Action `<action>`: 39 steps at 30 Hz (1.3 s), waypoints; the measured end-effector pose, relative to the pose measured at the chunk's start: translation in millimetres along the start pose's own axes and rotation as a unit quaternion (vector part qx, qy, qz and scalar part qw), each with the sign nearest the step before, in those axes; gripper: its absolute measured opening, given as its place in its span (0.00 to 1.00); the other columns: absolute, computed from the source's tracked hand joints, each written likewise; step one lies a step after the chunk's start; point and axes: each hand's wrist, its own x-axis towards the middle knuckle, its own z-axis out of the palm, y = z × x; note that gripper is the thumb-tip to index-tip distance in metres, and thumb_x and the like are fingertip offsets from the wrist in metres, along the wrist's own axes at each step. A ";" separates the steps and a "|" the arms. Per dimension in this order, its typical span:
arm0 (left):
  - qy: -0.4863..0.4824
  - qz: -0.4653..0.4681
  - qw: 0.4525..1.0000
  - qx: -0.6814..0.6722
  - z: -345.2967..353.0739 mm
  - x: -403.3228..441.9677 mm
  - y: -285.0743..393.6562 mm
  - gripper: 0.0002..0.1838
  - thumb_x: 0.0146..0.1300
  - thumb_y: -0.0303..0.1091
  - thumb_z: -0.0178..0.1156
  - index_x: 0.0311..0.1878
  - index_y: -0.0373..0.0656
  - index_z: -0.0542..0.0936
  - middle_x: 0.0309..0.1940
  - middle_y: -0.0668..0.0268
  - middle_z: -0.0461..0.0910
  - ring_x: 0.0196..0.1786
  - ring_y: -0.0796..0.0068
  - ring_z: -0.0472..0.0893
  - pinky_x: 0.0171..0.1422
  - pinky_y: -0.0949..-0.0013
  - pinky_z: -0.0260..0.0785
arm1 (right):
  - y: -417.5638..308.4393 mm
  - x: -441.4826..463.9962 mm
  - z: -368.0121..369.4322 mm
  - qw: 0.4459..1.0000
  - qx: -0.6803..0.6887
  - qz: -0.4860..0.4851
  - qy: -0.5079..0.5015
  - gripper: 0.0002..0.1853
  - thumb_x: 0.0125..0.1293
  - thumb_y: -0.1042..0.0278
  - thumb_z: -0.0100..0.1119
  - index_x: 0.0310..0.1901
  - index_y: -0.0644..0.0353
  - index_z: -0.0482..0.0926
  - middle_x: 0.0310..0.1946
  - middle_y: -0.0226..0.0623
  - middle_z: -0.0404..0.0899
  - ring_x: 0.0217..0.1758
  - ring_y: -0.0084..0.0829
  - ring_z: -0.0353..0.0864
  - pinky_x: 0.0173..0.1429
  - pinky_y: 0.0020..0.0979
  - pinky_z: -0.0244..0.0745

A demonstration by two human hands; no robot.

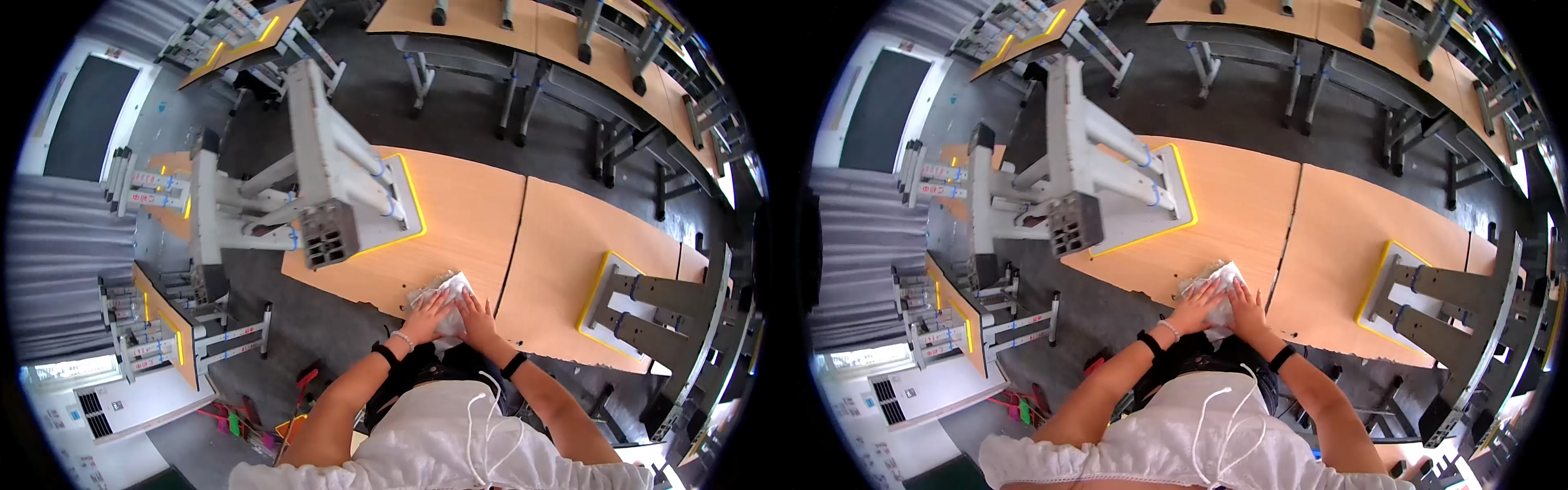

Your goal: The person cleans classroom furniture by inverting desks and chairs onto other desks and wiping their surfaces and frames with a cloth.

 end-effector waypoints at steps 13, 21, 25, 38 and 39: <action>0.005 -0.041 0.995 -0.096 -0.6 -62.1 -158.5 0.41 0.53 0.49 0.59 0.67 0.47 0.53 0.70 0.59 0.40 0.71 0.62 0.43 0.70 0.51 0.43 | -102.8 125.1 -17.9 0.990 -0.052 -0.123 -0.046 0.49 0.40 0.54 0.70 0.64 0.53 0.54 0.68 0.42 0.43 0.70 0.41 0.46 0.65 0.50 0.53; 0.007 0.038 0.996 -0.085 -18.6 -133.6 -281.8 0.38 0.54 0.43 0.59 0.66 0.47 0.55 0.67 0.52 0.48 0.69 0.56 0.50 0.70 0.60 0.44 | -197.3 208.8 -5.2 0.979 0.000 -0.201 -0.025 0.35 0.49 0.49 0.62 0.58 0.54 0.65 0.61 0.47 0.60 0.63 0.42 0.62 0.57 0.48 0.65; -0.006 0.065 0.990 -0.122 -18.0 -138.6 -298.1 0.38 0.53 0.44 0.59 0.65 0.45 0.56 0.67 0.53 0.49 0.69 0.56 0.50 0.70 0.60 0.44 | -234.6 182.6 -81.1 0.963 0.088 -0.189 -0.173 0.24 0.55 0.50 0.56 0.47 0.60 0.74 0.40 0.48 0.77 0.44 0.46 0.76 0.49 0.42 0.70; -0.090 0.156 0.972 -0.154 -19.0 -98.1 -335.8 0.31 0.58 0.34 0.51 0.65 0.40 0.56 0.67 0.45 0.45 0.70 0.51 0.46 0.71 0.62 0.40 | -247.6 -164.3 -380.2 0.518 -0.035 -0.445 0.730 0.12 0.60 0.61 0.54 0.35 0.62 0.78 0.34 0.43 0.76 0.38 0.36 0.75 0.42 0.34 0.68; -0.102 0.141 0.975 -0.137 -21.6 -114.9 -327.4 0.31 0.58 0.33 0.51 0.65 0.40 0.56 0.67 0.44 0.45 0.69 0.50 0.46 0.72 0.61 0.40 | -240.6 -166.6 -382.1 0.508 -0.037 -0.465 0.724 0.12 0.60 0.61 0.54 0.35 0.62 0.78 0.34 0.43 0.76 0.38 0.36 0.75 0.42 0.34 0.68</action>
